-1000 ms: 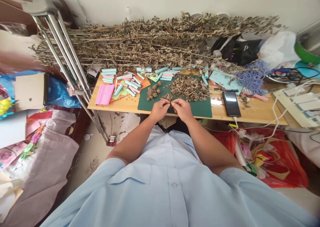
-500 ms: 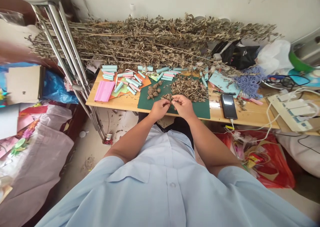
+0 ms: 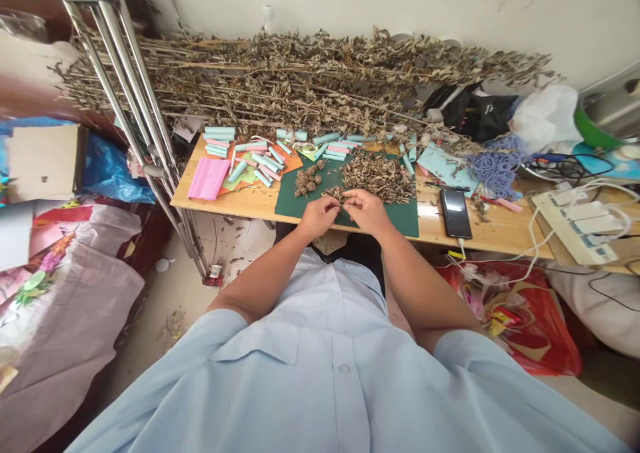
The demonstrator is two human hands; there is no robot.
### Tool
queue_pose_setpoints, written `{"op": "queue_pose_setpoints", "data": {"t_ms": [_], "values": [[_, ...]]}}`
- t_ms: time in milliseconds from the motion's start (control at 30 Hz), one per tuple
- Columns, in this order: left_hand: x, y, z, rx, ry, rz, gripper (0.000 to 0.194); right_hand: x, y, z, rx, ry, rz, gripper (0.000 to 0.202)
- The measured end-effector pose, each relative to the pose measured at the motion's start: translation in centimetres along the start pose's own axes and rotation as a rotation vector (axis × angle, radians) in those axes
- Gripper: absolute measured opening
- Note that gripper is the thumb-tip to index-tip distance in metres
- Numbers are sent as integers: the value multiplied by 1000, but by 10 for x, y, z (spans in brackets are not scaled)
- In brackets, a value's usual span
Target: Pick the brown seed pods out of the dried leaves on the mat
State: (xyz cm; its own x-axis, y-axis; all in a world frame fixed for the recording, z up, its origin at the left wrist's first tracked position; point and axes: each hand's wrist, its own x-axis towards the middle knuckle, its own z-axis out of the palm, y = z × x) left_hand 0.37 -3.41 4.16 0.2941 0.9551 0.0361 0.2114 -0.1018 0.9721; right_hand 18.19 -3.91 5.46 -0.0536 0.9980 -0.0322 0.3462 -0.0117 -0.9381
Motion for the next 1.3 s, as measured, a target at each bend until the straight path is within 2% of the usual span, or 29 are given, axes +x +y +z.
{"op": "queue_pose_setpoints", "data": {"t_ms": [267,533,800,1067,1233,1300], "values": [[1,1,-1,65,23,9,13,1,-2,1,-16,58,3,40],[1,-4,2,-49,56,-34,10,8,2,-5,42,125,29,42],[2,-3,4,-125,131,-78,10,9,-3,10,318,187,122,41],[7,-12,12,-81,338,-51,10,2,-9,14,500,202,185,41],[6,-11,15,-124,369,-58,13,-2,-12,19,561,188,211,40],[4,-9,13,-136,345,-44,13,-3,-11,21,602,184,218,40]]}}
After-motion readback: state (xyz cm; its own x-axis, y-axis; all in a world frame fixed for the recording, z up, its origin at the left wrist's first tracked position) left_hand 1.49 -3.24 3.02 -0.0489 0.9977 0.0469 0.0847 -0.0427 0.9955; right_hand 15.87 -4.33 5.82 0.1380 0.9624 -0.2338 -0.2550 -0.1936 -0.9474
